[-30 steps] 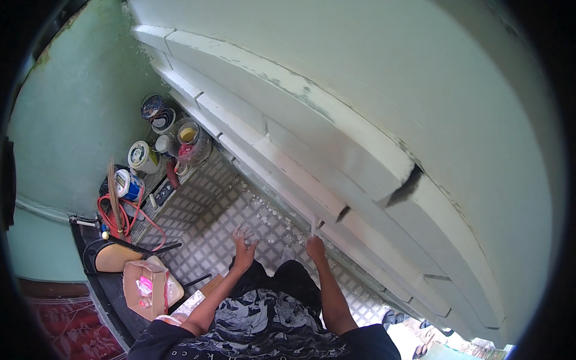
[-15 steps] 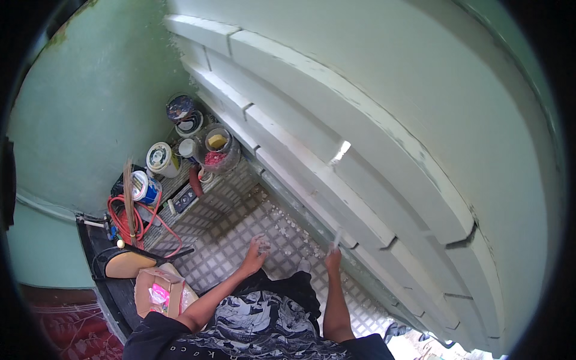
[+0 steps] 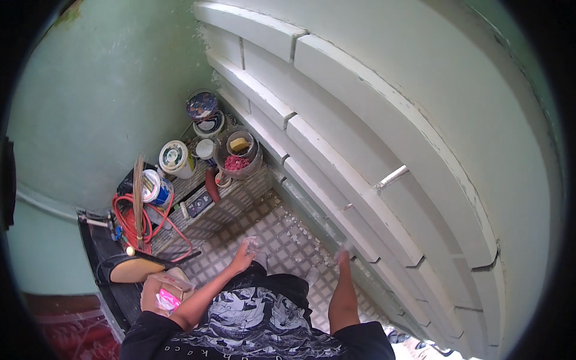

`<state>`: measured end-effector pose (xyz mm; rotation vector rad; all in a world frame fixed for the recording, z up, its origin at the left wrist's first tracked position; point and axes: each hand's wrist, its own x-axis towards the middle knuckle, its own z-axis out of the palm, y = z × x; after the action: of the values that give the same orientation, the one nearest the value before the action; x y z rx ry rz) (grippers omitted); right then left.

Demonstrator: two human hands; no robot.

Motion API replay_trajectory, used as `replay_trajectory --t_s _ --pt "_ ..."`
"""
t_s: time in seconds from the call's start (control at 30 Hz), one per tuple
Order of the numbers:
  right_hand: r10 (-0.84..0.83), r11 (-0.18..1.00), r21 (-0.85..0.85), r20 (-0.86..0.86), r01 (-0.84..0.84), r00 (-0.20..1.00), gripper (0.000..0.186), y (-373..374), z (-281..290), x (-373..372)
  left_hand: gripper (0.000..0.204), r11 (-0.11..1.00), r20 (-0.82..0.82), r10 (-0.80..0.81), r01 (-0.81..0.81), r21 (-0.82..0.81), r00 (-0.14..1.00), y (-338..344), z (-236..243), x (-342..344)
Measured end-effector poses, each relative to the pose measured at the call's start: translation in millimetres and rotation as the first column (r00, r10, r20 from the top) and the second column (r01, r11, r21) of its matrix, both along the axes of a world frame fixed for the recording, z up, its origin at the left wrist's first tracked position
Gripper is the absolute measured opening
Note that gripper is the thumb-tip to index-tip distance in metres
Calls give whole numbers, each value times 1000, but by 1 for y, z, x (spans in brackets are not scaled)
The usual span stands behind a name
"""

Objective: Applying putty or filler to gaps in a wooden or composite wall structure using a putty knife.

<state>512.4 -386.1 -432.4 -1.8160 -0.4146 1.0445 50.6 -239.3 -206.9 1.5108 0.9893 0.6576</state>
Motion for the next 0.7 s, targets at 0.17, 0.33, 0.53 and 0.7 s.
replay_trajectory --t_s 0.17,0.33,0.53,0.7 --pt "444 859 -437 378 -266 812 54 33 9 -64 39 999 -61 -34 32 -37 998 12 -9 -10" --pt "-204 919 -270 300 288 932 54 31 59 -93 56 971 99 36 -12 -241 994 13 18 17" --pt "-241 900 -213 484 380 841 56 -10 73 -72 63 958 149 -43 83 -273 988 3 35 65" --pt "-708 688 -33 -253 725 659 52 -63 111 -85 67 970 241 -7 65 -234 971 -9 52 109"
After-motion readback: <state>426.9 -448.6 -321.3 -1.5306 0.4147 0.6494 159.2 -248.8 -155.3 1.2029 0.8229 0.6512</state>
